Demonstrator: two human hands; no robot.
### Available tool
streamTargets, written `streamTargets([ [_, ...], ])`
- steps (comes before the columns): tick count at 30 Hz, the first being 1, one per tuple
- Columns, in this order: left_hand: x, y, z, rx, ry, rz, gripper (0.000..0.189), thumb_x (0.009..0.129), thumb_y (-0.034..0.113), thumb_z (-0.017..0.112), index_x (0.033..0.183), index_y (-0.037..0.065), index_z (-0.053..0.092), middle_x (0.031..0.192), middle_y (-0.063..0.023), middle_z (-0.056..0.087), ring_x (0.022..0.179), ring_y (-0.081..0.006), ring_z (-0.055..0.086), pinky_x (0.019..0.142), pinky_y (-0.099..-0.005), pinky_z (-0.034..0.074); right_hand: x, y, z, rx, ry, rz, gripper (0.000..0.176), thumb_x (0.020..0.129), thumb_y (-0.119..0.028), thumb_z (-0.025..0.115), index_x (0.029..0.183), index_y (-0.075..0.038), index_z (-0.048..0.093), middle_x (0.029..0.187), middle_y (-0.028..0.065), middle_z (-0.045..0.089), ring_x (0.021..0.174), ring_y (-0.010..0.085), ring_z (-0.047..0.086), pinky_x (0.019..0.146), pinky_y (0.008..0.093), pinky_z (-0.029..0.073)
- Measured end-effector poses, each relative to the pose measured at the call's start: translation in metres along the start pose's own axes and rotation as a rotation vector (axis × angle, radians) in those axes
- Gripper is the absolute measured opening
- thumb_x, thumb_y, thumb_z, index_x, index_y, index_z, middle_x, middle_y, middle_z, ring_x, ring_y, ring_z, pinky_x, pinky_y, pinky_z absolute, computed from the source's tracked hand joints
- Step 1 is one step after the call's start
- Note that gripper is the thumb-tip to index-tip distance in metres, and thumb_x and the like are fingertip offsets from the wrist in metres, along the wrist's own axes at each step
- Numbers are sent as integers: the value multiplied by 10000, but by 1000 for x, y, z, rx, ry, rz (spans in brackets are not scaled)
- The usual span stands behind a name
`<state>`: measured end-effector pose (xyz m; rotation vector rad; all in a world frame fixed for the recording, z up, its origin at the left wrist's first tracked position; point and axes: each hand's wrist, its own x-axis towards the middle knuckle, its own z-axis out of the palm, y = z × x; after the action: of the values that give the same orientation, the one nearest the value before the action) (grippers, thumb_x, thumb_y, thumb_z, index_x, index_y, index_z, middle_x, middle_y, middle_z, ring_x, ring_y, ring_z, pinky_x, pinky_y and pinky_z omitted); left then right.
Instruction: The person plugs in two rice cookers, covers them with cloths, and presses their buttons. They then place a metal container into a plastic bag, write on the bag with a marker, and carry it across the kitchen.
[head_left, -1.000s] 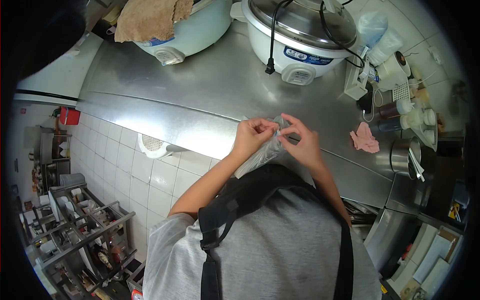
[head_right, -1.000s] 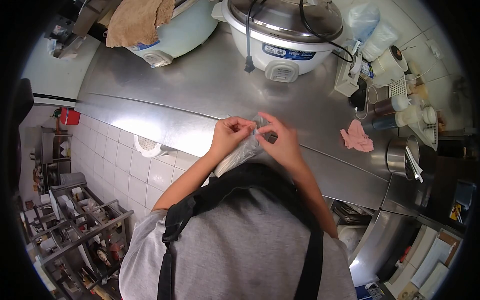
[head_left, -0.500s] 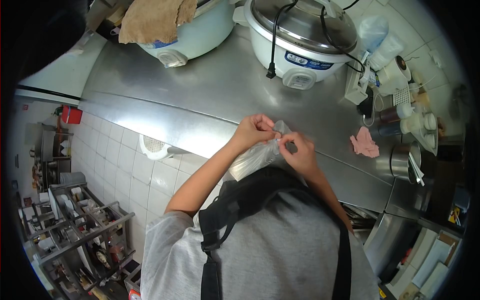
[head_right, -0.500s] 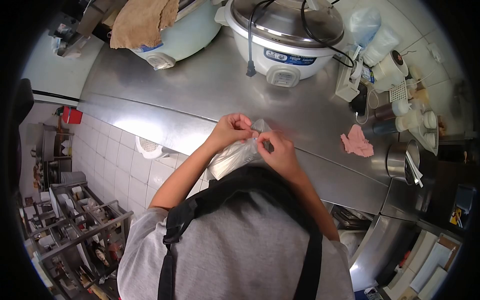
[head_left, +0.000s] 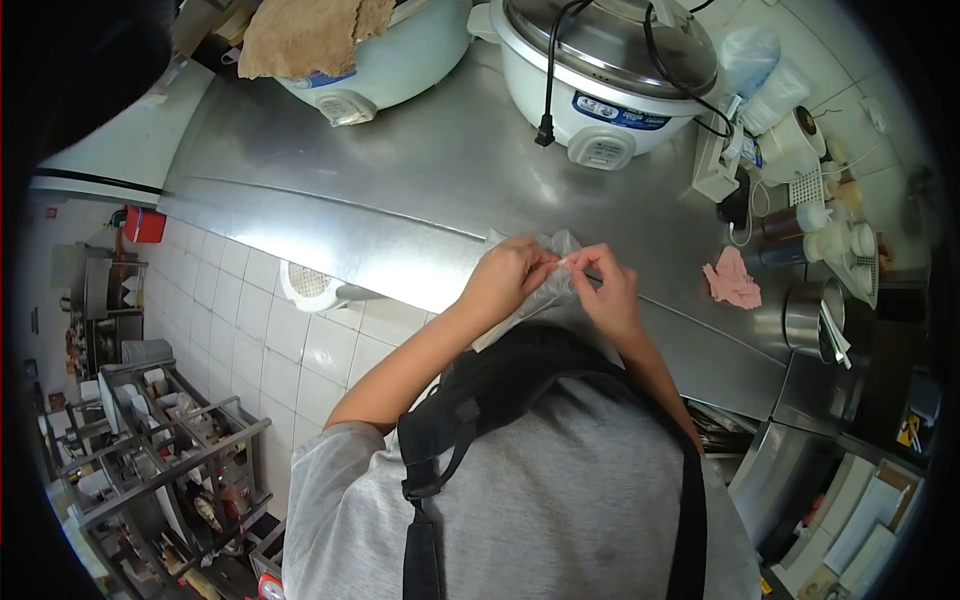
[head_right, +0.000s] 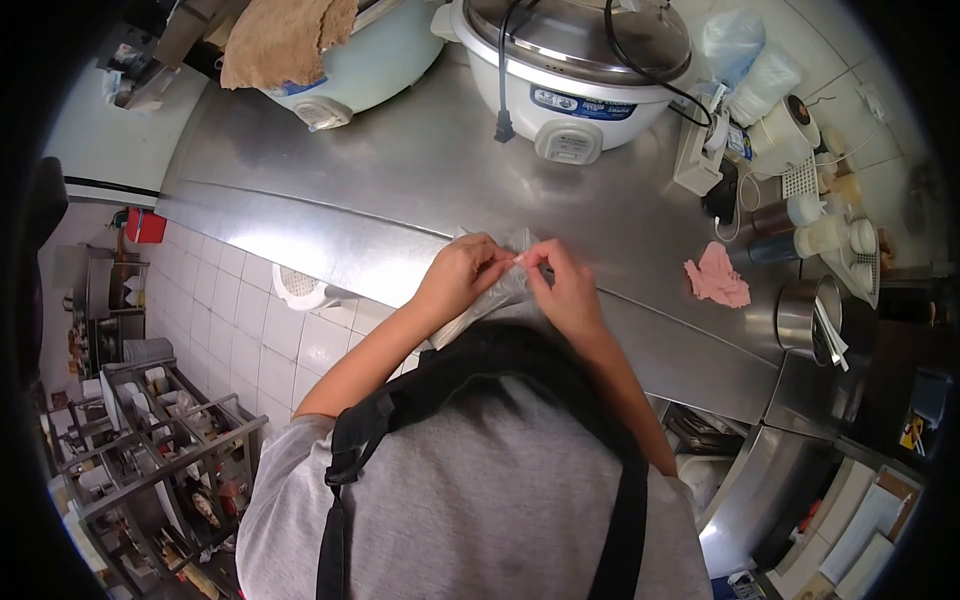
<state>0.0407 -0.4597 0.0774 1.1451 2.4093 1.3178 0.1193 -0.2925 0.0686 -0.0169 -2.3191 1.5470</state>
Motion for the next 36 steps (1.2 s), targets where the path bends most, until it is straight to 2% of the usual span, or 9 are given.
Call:
streamTargets([
  [4, 5, 0, -5, -73, -128, -35, 118, 862, 75, 588, 919, -21, 627, 795, -82, 591, 711, -190, 578, 659, -288, 454, -1, 2, -1, -26, -5, 1, 130, 785, 34, 617, 889, -22, 564, 855, 104, 650, 798, 228, 658, 721, 299, 506],
  [6, 7, -15, -1, -331, -235, -162, 132, 885, 83, 568, 950, -17, 625, 840, -51, 605, 742, -135, 565, 694, -263, 449, 0, 0, -2, -18, -10, 21, 137, 779, 44, 613, 890, -27, 575, 865, 100, 651, 821, 239, 654, 732, 304, 504],
  [9, 8, -27, 2, -562, -308, -263, 153, 905, 95, 557, 988, -15, 623, 891, -19, 617, 786, -75, 536, 733, -233, 438, 8, -4, -5, -161, 71, -216, 118, 754, 13, 645, 853, -34, 600, 937, 106, 643, 895, 266, 636, 777, 332, 494],
  [12, 10, -31, -1, -614, -308, -301, 164, 899, 98, 570, 1007, -9, 631, 882, -13, 628, 794, -62, 533, 738, -225, 438, 1, -6, -11, -261, 34, -223, 119, 719, -35, 692, 811, -38, 617, 1028, 114, 623, 978, 291, 609, 822, 366, 480],
  [22, 5, -27, -5, -453, -204, -296, 121, 847, 104, 647, 910, 7, 683, 822, -6, 649, 676, -55, 505, 634, -215, 421, -8, 19, 7, 116, 48, 119, 134, 748, -107, 719, 809, -32, 625, 1131, 129, 570, 1101, 284, 547, 882, 367, 435],
  [25, 6, -25, -13, -503, -190, -340, 113, 831, 124, 668, 863, 17, 691, 784, -4, 639, 650, -64, 492, 601, -225, 407, -8, 16, 6, 53, -8, 94, 131, 763, -104, 707, 820, -30, 615, 1152, 130, 538, 1154, 305, 507, 914, 380, 410],
  [28, 9, -27, -8, -441, -152, -243, 120, 822, 142, 675, 869, 32, 680, 732, -1, 617, 623, -79, 469, 591, -239, 406, -11, 9, 2, -12, -39, 51, 130, 777, -98, 692, 830, -29, 596, 1148, 134, 524, 1165, 315, 487, 935, 391, 392],
  [35, 13, -31, -5, 13, -43, 98, 70, 809, 95, 611, 858, 46, 599, 785, -109, 613, 741, -268, 612, 638, -342, 463, -16, -1, 3, -160, -80, -91, 104, 793, -61, 654, 831, -40, 559, 1112, 145, 502, 1158, 349, 465, 957, 412, 371],
  [36, 13, -32, -5, -46, -66, 101, 72, 809, 98, 609, 860, 49, 599, 798, -108, 608, 741, -269, 607, 655, -347, 465, -19, 0, 4, -170, -98, -100, 98, 793, -53, 648, 830, -43, 558, 1106, 144, 497, 1162, 355, 460, 959, 415, 369],
])
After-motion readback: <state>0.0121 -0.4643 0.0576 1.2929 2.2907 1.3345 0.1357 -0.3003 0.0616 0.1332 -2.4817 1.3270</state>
